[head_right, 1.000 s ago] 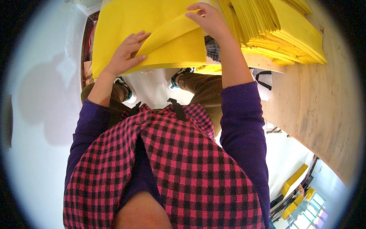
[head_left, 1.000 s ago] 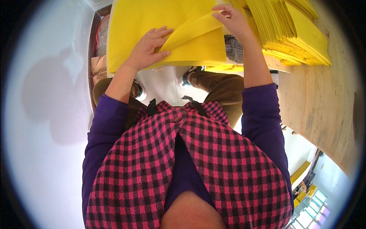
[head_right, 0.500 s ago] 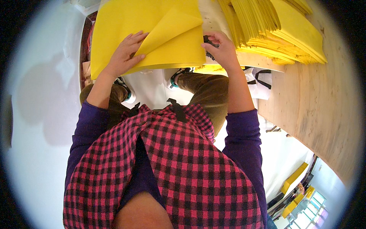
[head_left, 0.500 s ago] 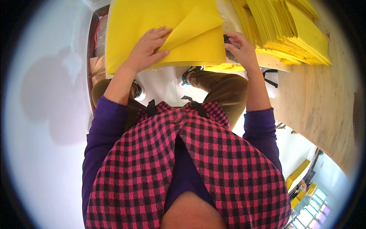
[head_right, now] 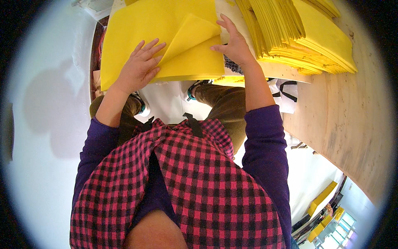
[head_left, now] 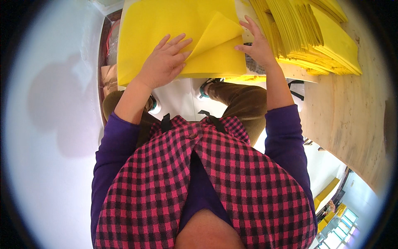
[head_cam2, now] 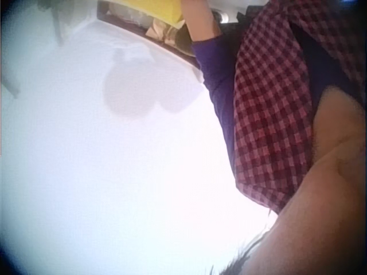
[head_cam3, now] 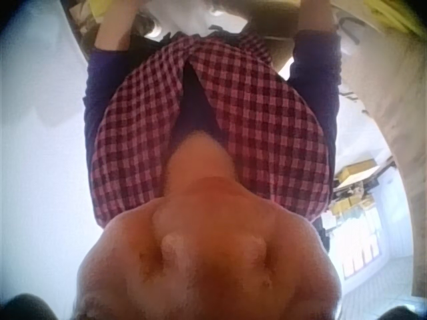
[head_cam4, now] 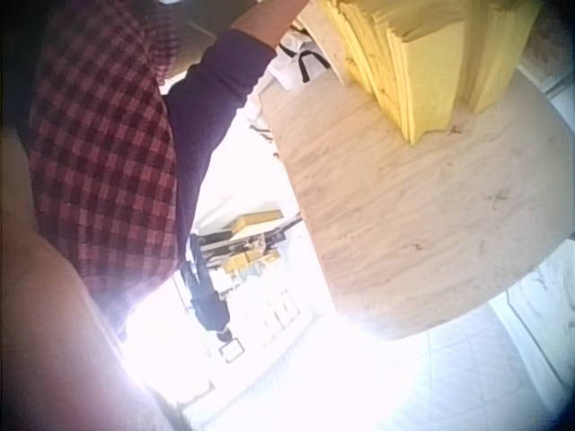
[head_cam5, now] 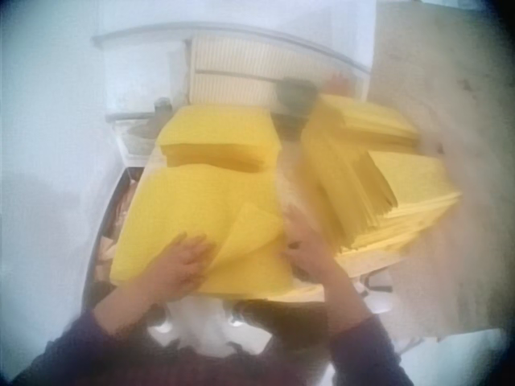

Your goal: The person repeatedly folds yellow fabric sheets on a wooden table, aligning edges and stacking them into a neat pile. The person handles the fabric by hand without using tools.

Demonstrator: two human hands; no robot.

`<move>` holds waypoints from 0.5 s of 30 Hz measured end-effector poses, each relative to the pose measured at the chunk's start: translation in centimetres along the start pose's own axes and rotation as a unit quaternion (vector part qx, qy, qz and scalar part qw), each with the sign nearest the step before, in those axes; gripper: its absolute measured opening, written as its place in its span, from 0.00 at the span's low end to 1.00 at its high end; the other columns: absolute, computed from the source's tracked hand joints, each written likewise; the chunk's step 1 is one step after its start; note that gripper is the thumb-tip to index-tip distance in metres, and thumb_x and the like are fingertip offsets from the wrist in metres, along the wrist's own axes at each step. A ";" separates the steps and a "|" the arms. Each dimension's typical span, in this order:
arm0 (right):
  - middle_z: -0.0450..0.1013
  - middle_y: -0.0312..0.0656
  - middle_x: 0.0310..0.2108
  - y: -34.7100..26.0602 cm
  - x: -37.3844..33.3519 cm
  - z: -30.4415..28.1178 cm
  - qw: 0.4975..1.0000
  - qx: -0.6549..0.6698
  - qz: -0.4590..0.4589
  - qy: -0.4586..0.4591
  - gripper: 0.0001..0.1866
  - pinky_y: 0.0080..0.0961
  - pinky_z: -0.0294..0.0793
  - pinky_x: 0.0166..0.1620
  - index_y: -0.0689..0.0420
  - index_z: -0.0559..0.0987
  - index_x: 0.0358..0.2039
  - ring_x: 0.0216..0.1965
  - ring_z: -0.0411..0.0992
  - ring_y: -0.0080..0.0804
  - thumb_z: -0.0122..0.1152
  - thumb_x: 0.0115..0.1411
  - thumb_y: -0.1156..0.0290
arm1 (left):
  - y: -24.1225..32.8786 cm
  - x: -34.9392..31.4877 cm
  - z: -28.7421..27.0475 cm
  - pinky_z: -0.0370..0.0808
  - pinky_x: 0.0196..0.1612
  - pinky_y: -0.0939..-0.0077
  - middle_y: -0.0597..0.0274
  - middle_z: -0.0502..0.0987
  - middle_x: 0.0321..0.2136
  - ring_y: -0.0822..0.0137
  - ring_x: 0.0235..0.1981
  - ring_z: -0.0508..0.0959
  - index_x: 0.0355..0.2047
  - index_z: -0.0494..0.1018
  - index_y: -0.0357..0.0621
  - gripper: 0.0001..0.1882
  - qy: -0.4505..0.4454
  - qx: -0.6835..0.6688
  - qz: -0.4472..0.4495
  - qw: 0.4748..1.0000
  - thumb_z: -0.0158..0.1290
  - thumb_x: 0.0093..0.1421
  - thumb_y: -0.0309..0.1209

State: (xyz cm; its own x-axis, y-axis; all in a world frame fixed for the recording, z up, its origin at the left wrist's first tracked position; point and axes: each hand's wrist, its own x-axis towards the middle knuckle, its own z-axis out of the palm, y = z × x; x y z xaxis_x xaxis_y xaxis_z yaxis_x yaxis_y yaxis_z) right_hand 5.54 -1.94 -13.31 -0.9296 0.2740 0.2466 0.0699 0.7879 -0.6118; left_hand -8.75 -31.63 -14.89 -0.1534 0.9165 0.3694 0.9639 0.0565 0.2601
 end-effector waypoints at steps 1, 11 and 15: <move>0.66 0.38 0.61 -0.1 0.0 0.0 1.000 -0.006 0.006 -0.001 0.55 0.34 0.63 0.63 0.45 0.52 0.68 0.63 0.62 0.43 0.76 0.43 0.72 | 0.1 0.1 -0.1 0.52 0.67 0.51 0.60 0.65 0.61 0.57 0.65 0.59 0.51 0.73 0.49 0.19 0.001 0.002 0.003 1.000 0.52 0.57 0.29; 0.72 0.34 0.55 0.6 -0.9 0.4 0.999 0.042 0.018 0.001 0.41 0.31 0.60 0.63 0.48 0.60 0.65 0.61 0.64 0.39 0.69 0.53 0.68 | 0.4 0.3 -0.2 0.60 0.64 0.55 0.56 0.68 0.58 0.54 0.61 0.66 0.56 0.70 0.54 0.24 -0.026 -0.014 0.013 0.999 0.51 0.57 0.26; 0.72 0.36 0.55 0.7 -2.0 0.6 0.998 0.036 0.033 0.026 0.35 0.29 0.60 0.63 0.49 0.66 0.62 0.61 0.65 0.37 0.68 0.53 0.70 | 0.4 0.3 0.1 0.62 0.63 0.57 0.55 0.70 0.56 0.52 0.58 0.68 0.56 0.70 0.53 0.23 -0.028 -0.040 0.000 0.999 0.50 0.58 0.26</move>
State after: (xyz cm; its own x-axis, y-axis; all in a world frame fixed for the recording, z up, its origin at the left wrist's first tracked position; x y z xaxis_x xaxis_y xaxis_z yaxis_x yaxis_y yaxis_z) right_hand 7.20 -2.25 -14.62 -0.9034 0.3545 0.2411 0.1030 0.7253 -0.6807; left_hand -8.40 -31.31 -14.74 -0.1393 0.9375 0.3188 0.9431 0.0275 0.3314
